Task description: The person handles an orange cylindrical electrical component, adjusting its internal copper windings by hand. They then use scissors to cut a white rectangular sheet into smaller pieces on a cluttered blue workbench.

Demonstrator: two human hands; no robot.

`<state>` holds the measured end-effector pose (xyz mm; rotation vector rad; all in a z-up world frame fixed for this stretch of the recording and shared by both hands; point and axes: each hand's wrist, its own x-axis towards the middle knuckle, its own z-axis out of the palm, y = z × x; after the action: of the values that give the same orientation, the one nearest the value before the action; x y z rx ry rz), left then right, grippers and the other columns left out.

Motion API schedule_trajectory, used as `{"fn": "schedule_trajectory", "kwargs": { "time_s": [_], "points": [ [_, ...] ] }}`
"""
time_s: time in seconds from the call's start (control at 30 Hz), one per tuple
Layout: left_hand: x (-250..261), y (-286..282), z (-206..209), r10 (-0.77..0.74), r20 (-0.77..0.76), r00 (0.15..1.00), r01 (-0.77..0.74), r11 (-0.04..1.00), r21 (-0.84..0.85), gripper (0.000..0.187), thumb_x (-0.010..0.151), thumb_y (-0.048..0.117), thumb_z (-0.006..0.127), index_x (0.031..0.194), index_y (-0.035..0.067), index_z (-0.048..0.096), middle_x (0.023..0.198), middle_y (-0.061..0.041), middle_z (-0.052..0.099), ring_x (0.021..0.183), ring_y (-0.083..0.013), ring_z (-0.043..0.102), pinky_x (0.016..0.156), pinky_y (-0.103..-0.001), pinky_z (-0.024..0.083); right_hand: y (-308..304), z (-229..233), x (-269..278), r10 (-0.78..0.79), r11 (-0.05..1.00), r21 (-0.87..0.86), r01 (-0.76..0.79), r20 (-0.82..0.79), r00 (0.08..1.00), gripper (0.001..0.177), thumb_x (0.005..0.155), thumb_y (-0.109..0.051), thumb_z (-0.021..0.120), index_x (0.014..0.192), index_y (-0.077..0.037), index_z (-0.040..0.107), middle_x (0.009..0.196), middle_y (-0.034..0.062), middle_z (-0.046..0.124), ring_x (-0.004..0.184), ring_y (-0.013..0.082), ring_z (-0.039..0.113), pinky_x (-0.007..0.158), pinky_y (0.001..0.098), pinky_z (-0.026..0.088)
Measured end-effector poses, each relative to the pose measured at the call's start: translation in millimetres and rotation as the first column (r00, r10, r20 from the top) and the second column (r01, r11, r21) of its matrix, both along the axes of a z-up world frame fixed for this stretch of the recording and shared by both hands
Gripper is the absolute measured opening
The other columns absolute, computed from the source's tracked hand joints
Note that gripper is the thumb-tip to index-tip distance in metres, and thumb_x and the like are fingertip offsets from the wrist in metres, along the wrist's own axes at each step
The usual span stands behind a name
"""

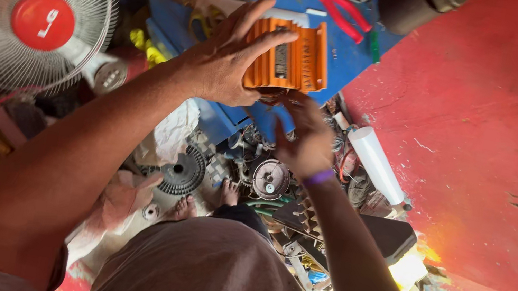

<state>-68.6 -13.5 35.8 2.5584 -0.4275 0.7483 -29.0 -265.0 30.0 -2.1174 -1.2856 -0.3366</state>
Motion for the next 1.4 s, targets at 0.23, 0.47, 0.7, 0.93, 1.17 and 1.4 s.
{"fn": "schedule_trajectory", "kwargs": {
  "time_s": [0.23,0.47,0.7,0.93,1.17,1.4],
  "points": [
    [-78,-19,-38,0.122,0.273,0.954,-0.146,0.987,0.07,0.038,0.092,0.024,0.086,0.119,0.017,0.062,0.147,-0.014,0.033,0.143,-0.0349,0.04,0.115,-0.056,0.045,-11,7,18,-0.092,0.993,-0.057,0.103,0.169,0.981,0.04,0.08,-0.02,0.088,0.119,-0.021,0.077,0.153,0.0244,0.033,0.142,0.045,0.036,0.117,0.0603,0.038],
    [-53,-44,-69,0.348,0.103,0.932,-0.359,0.924,0.13,0.067,0.083,0.044,0.084,0.144,0.028,0.061,0.161,-0.029,0.011,0.143,-0.0538,0.033,0.111,-0.061,0.039,20,-6,30,-0.103,0.965,-0.227,0.134,0.145,0.984,0.039,0.079,-0.022,0.087,0.117,-0.025,0.077,0.151,0.0288,0.029,0.141,0.049,0.034,0.115,0.0586,0.036],
    [-36,-51,-84,0.427,0.092,0.899,-0.431,0.902,0.03,0.039,0.097,0.033,0.077,0.134,0.023,0.068,0.165,-0.031,0.012,0.145,-0.0486,0.043,0.119,-0.052,0.044,23,-20,29,-0.144,0.98,-0.119,0.159,0.129,0.981,0.036,0.093,-0.019,0.082,0.126,-0.031,0.076,0.147,0.0152,0.039,0.13,0.0389,0.057,0.104,0.0445,0.054],
    [-33,-45,-87,0.381,0.089,0.92,-0.381,0.924,-0.014,0.023,0.096,0.023,0.077,0.118,0.019,0.08,0.164,-0.031,0.019,0.138,-0.0362,0.054,0.108,-0.039,0.055,18,-34,46,-0.144,0.968,-0.195,0.156,0.076,0.987,0.029,0.091,-0.021,0.083,0.116,-0.035,0.078,0.142,0.0141,0.041,0.121,0.0317,0.065,0.093,0.0409,0.059],
    [-36,-47,-79,0.381,0.094,0.92,-0.38,0.925,-0.026,0.021,0.092,0.018,0.079,0.113,0.019,0.08,0.164,-0.032,0.02,0.136,-0.0336,0.059,0.103,-0.037,0.057,17,-41,50,-0.005,0.998,-0.06,0.012,0.116,0.993,0.04,0.089,-0.011,0.085,0.12,-0.034,0.076,0.139,0.0116,0.042,0.124,0.0311,0.065,0.102,0.0393,0.059],
    [-43,-51,-70,0.388,0.12,0.914,-0.385,0.921,-0.052,0.027,0.088,0.026,0.084,0.113,0.018,0.079,0.164,-0.032,0.019,0.131,-0.0339,0.061,0.102,-0.036,0.058,9,-34,45,-0.053,0.975,-0.209,0.071,0.09,0.995,0.054,0.084,-0.023,0.087,0.133,-0.034,0.068,0.138,0.0151,0.05,0.113,0.0372,0.067,0.08,0.0445,0.06]
  ]
}}
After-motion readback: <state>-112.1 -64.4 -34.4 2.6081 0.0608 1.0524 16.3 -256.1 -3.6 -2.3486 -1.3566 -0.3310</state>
